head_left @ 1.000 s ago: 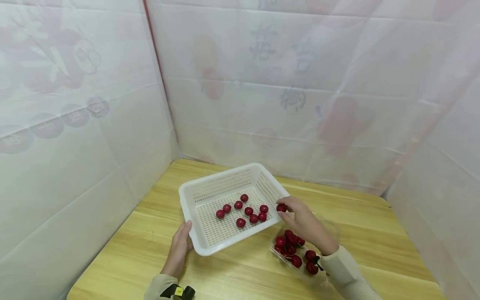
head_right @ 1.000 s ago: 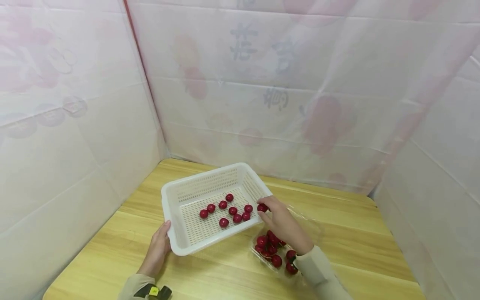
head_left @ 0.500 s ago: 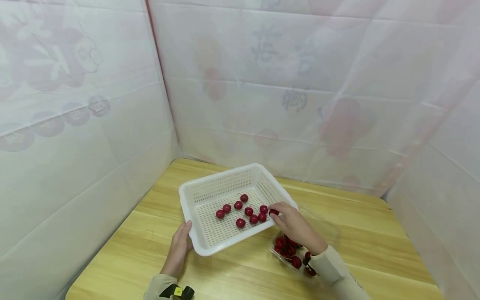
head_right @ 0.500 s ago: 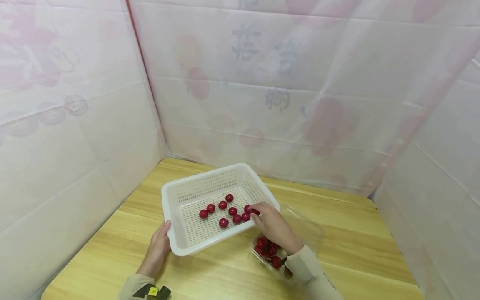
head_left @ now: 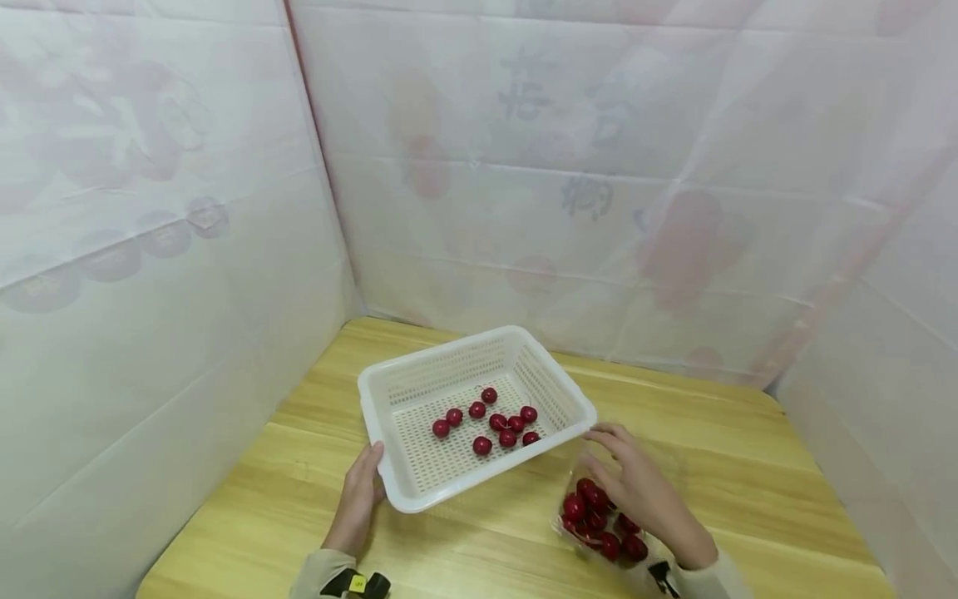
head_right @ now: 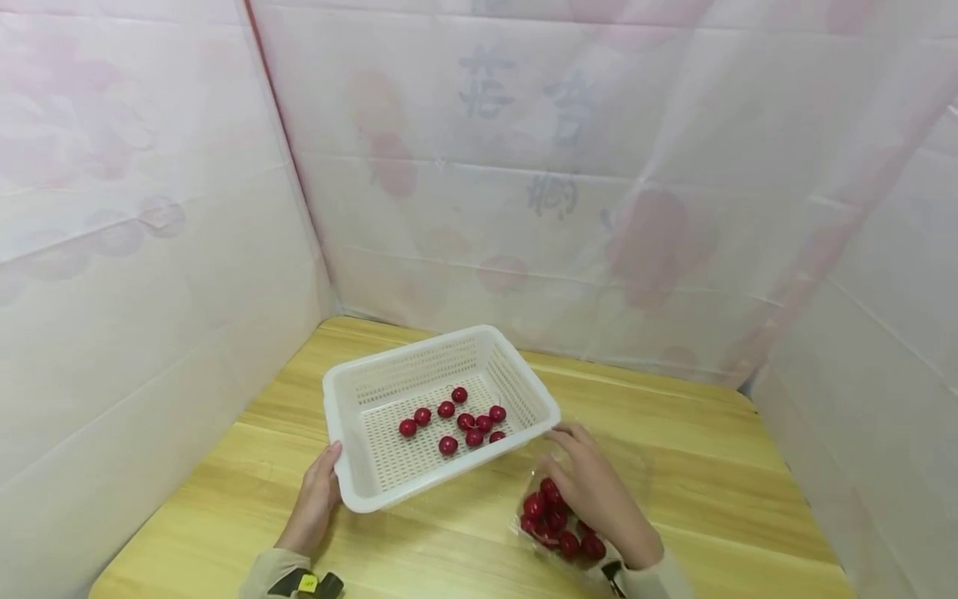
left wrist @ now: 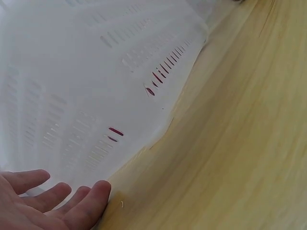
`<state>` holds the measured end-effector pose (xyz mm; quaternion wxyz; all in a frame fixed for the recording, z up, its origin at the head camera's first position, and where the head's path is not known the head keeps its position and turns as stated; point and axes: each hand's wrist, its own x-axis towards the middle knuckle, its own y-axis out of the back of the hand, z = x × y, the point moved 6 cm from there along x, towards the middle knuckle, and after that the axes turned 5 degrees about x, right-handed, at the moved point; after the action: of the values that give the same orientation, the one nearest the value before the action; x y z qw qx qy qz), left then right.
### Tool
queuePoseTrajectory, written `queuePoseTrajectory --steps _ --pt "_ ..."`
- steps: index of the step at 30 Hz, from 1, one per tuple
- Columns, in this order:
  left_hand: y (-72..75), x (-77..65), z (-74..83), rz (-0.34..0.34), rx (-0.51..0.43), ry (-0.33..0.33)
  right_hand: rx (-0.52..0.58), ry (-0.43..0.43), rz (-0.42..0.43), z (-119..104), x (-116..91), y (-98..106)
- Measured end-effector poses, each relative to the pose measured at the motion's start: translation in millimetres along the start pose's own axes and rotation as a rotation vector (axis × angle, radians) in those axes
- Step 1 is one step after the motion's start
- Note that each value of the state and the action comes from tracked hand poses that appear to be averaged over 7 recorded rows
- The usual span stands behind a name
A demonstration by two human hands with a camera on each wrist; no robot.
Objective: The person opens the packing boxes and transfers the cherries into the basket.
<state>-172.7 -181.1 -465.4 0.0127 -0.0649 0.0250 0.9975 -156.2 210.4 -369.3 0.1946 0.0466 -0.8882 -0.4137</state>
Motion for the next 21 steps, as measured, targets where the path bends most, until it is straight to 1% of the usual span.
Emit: queuePoseTrajectory --steps 3,7,9,12,14,16,19,21 --pt "4.7 -0.5 2.5 0.011 0.013 -0.012 -0.025 -0.038 -0.007 -0.1 -17.1 11.6" --pt "9.6 1.7 4.7 0.029 0.012 -0.021 -0.062 -0.080 0.003 -5.4 -25.9 31.9" --pt "8.5 3.0 4.4 0.023 -0.002 -0.017 -0.081 -0.107 0.013 -8.5 -29.9 43.3" --pt "3.7 3.5 2.7 0.003 -0.015 -0.007 -0.119 -0.149 0.003 -10.4 -40.2 54.7" --pt "0.8 2.9 1.8 -0.005 -0.016 -0.003 -0.140 -0.183 -0.037 -8.2 -50.0 55.5" --pt "-0.2 1.8 1.1 0.000 -0.010 0.004 -0.139 -0.238 -0.106 -2.7 -61.2 51.6" --pt "0.3 0.5 1.2 0.009 -0.004 0.007 -0.095 -0.323 -0.231 8.7 -80.4 38.7" --pt "0.6 0.5 2.2 0.008 -0.005 0.002 -0.062 -0.342 -0.303 14.5 -92.3 28.0"
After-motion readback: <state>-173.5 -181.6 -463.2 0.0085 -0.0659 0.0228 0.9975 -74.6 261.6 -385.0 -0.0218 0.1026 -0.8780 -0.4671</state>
